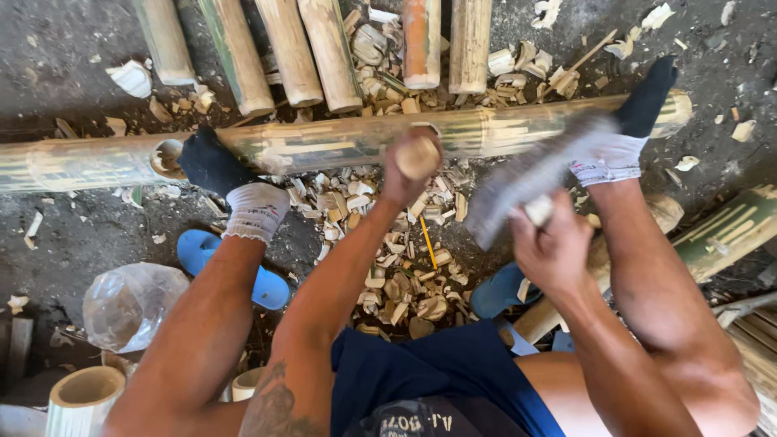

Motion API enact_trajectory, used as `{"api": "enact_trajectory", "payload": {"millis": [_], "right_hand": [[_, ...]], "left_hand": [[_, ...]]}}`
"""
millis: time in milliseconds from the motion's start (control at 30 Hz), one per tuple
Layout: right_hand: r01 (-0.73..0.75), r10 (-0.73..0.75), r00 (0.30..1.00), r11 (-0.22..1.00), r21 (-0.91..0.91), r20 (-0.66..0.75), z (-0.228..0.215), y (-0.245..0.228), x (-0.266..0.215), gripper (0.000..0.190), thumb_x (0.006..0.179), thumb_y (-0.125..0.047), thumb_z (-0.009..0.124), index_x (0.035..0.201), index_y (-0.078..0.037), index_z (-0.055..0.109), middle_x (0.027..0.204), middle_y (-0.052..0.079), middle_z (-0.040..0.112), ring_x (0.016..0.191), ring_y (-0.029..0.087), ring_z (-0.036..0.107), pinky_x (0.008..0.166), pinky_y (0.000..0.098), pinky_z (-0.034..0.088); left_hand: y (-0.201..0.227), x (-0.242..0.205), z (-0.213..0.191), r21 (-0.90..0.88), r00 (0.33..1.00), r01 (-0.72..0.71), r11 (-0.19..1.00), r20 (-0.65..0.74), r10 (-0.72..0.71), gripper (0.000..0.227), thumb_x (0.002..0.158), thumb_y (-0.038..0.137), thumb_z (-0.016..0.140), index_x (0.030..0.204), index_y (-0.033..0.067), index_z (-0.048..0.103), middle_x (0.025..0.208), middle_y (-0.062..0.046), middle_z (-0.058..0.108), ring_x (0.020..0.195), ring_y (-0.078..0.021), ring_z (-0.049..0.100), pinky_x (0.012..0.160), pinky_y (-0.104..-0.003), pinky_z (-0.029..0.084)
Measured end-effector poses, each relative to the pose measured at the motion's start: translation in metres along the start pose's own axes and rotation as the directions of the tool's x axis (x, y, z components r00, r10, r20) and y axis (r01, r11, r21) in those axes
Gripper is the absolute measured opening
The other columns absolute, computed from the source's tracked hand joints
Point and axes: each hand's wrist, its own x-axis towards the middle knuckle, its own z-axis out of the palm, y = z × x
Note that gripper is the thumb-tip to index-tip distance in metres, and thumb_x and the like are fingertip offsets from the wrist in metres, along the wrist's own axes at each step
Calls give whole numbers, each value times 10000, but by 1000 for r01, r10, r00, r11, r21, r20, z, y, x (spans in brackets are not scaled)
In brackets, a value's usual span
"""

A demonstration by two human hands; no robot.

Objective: The person sits on the ground and uses a curved blade and a wooden mallet to hollow out and shape a bamboo segment. They repeatedly strike the blade to remove material, rotate the bamboo, and occasionally use a pencil to mark the surface. Finished bamboo pieces are placed nearby.

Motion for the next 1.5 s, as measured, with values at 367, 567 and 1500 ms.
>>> {"api": "enact_trajectory", "payload": {"millis": [367,567,1500], "right_hand": [[18,29,966,983,-180,256,68,16,-12,264,890,-138,732,1025,-1,551,706,191,690,555,326,686,473,448,538],[-29,29,1000,1000,-6,-11,1,-1,5,185,1026,-109,682,1108,-3,555,752,109,668,629,159,660,537,358,548],[89,-99,981,994,66,169,13,32,-62,294,801,-41,772,1027,-13,586,685,121,640,565,280,663,523,393,502]], "left_hand": [[-15,13,-16,148,983,-180,972,56,174,380,898,197,378,1086,142,704,1097,-16,717,1068,-202,696,975,-402,604],[3,17,-15,313,963,-265,912,40,266,372,796,189,883,1099,174,668,1107,10,741,1097,-181,727,997,-400,662],[55,-28,16,549,563,-781,298,825,-44,984,418,223,992,1322,260,606,1213,-13,614,1209,-267,541,1153,-499,376]]}}
